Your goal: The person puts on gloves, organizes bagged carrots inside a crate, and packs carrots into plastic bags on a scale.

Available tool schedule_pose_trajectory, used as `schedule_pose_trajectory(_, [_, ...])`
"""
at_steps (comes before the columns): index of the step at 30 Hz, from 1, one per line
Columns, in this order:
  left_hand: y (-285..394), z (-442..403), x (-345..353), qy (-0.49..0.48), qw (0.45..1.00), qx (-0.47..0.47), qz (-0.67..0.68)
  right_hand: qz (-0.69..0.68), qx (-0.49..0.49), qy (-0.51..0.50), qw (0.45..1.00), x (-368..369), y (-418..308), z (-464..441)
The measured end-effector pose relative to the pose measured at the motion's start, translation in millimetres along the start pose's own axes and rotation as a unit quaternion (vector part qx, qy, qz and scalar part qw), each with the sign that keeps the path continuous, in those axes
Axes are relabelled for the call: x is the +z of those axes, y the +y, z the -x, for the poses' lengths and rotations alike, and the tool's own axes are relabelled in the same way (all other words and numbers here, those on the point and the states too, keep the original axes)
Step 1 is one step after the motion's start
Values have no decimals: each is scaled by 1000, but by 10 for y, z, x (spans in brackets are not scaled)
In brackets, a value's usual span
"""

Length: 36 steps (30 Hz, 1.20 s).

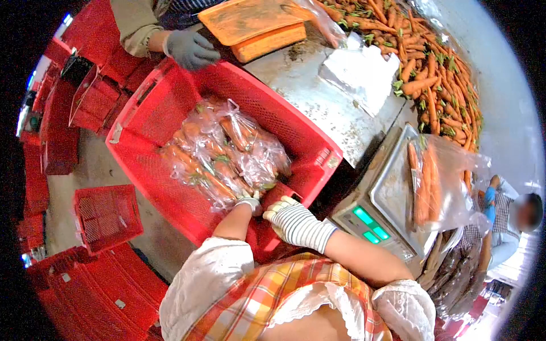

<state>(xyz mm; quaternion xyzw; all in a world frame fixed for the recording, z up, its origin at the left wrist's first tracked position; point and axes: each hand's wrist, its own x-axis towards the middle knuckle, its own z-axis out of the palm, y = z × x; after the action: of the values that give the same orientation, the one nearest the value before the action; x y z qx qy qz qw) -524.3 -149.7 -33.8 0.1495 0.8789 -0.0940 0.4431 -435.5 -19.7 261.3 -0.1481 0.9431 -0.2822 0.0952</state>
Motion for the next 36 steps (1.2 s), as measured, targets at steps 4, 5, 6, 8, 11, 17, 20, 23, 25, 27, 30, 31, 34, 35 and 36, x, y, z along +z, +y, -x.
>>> schedule_pose_trajectory(4, [-154, 181, 2, -143, 950, -18, 277, -76, 27, 30, 996, -270, -58, 469])
schedule_pose_trajectory(5, [-180, 245, 15, -147, 958, -11, 247, -130, 74, 17, 989, -416, -142, 614])
schedule_pose_trajectory(6, [-217, 308, 22, -147, 968, -1, 204, -207, 133, 34, 969, -526, -236, 784])
schedule_pose_trajectory(8, [-301, 452, 15, -151, 981, 12, 118, -357, 242, 37, 901, -546, -254, 1167])
schedule_pose_trajectory(11, [-434, 595, -130, -137, 990, 7, 41, -510, 334, 140, 780, -744, -461, 1549])
schedule_pose_trajectory(17, [-621, 781, -545, 112, 957, -122, 238, -501, 382, 317, 709, -523, -396, 1972])
schedule_pose_trajectory(20, [-1040, -448, 206, 54, 946, -149, 281, -508, 385, 311, 705, -506, -428, 1821])
schedule_pose_trajectory(23, [-1262, -1021, 368, 10, 981, 6, 194, -531, 391, 283, 697, -537, -453, 1642])
schedule_pose_trajectory(25, [-1153, -486, -313, -82, 928, -62, 359, -523, 391, 282, 703, -554, -431, 1566])
schedule_pose_trajectory(27, [-1115, -314, -616, -3, 847, -65, 527, -511, 401, 292, 702, -619, -407, 1474])
schedule_pose_trajectory(30, [-724, 104, -956, 257, 804, -11, 536, -509, 393, 354, 680, -629, -386, 1348])
schedule_pose_trajectory(31, [-557, 163, -1027, 305, 810, -7, 502, -508, 397, 355, 677, -618, -380, 1322])
schedule_pose_trajectory(34, [-162, 360, -1196, 190, 929, 33, 316, -497, 383, 311, 714, -598, -357, 1232])
schedule_pose_trajectory(35, [-177, 336, -1189, 189, 928, 34, 318, -496, 383, 310, 715, -584, -367, 1211])
schedule_pose_trajectory(36, [-174, 307, -1213, 116, 950, 26, 288, -493, 382, 310, 718, -570, -359, 1192])
